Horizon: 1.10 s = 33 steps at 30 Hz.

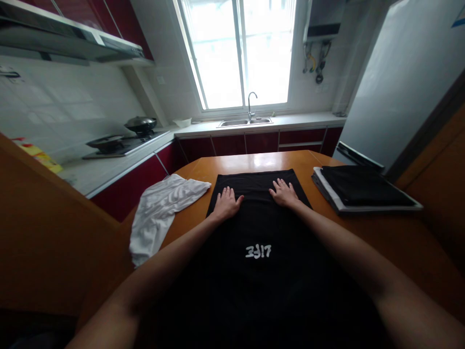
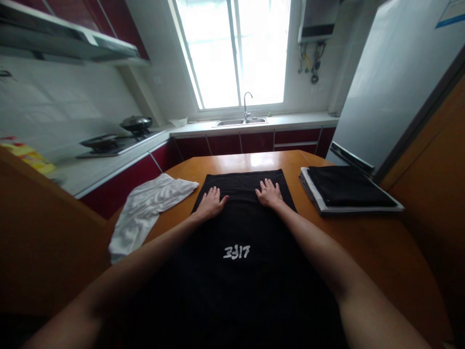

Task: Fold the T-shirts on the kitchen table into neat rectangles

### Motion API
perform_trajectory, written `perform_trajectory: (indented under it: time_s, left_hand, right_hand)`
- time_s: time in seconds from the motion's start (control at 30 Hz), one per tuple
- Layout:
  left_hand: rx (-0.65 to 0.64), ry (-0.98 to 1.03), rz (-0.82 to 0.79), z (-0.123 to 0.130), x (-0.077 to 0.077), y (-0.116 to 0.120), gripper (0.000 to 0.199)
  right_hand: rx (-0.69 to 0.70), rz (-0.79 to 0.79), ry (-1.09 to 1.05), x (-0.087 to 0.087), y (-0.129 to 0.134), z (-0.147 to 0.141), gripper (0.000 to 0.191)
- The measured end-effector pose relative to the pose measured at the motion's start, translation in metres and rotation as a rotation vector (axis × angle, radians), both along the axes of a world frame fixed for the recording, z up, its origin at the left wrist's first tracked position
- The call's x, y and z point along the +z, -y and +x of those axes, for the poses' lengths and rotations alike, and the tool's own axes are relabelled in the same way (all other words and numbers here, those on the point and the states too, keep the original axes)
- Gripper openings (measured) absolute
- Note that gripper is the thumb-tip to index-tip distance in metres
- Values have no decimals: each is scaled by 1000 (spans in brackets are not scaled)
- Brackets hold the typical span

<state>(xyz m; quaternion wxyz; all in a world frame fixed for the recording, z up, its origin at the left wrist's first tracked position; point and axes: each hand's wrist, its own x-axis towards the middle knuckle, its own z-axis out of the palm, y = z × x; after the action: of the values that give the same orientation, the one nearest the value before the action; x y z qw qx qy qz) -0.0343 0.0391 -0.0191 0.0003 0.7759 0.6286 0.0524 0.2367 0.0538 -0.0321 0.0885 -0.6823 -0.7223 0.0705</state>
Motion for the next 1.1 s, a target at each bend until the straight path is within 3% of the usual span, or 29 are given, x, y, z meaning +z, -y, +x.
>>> perform_trajectory:
  time_s: [0.2,0.63,1.1]
  left_hand:
    - [23,14,-106,1,-2,9,87]
    - [153,-61,-61,-3,2,25,97]
    - [31,-76,-46,-11,1,52,85]
  right_hand:
    - [-6,15,-5,-2,-1,0,69]
    - [-1,12,-15,-2,-1,0,69]
    - [-10,15,7,-1,0,0,69]
